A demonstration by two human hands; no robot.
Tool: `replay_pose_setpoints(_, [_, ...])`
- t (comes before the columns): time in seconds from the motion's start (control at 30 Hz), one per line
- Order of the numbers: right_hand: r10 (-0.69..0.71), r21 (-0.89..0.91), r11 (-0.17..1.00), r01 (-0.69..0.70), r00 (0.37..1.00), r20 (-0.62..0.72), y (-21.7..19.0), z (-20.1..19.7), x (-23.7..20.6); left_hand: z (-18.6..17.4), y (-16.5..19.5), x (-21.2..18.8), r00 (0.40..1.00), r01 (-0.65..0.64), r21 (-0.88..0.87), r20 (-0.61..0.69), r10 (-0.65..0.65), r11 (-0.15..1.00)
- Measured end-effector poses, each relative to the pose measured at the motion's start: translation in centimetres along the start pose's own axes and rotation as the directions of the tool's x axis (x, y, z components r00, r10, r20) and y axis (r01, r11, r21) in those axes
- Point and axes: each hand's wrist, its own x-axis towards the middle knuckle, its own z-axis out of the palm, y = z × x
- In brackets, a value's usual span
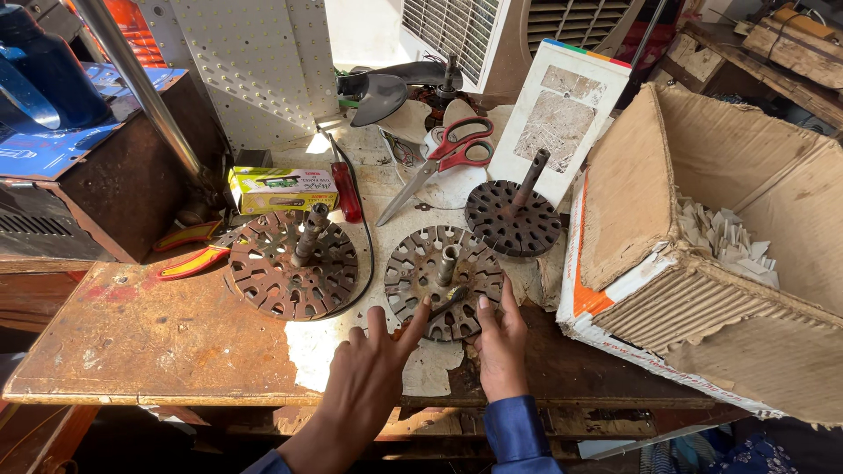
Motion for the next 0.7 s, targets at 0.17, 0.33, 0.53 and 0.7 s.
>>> replay_pose_setpoints(0.17, [-0.124,0.012,0.992,0.124,0.990,0.073,0.3,-0.1,-0.3,0.7,-0.1,1.1,0.974,0.052,-0.211,0.226,-0.003,0.976])
replay_pose_setpoints(0.33, [-0.031,-0.043,0.999,0.034,0.997,0.073,1.1,-0.9,0.1,-0.3,2.0,2.1,0.994,0.049,-0.262,0.106,-0.022,0.964])
replay_pose_setpoints(0.53, [0.001,0.087,0.996,-0.011,0.994,0.113,0.1,-1.1,-0.1,-0.2,1.0,0.4,0.992,-0.085,-0.342,0.063,0.112,0.936])
replay_pose_setpoints(0.7, [0.049,0.221,0.973,-0.073,0.992,0.114,-0.7,-0.8,-0.2,0.4,1.2,0.0,0.974,-0.187,-0.278,-0.179,0.140,0.942])
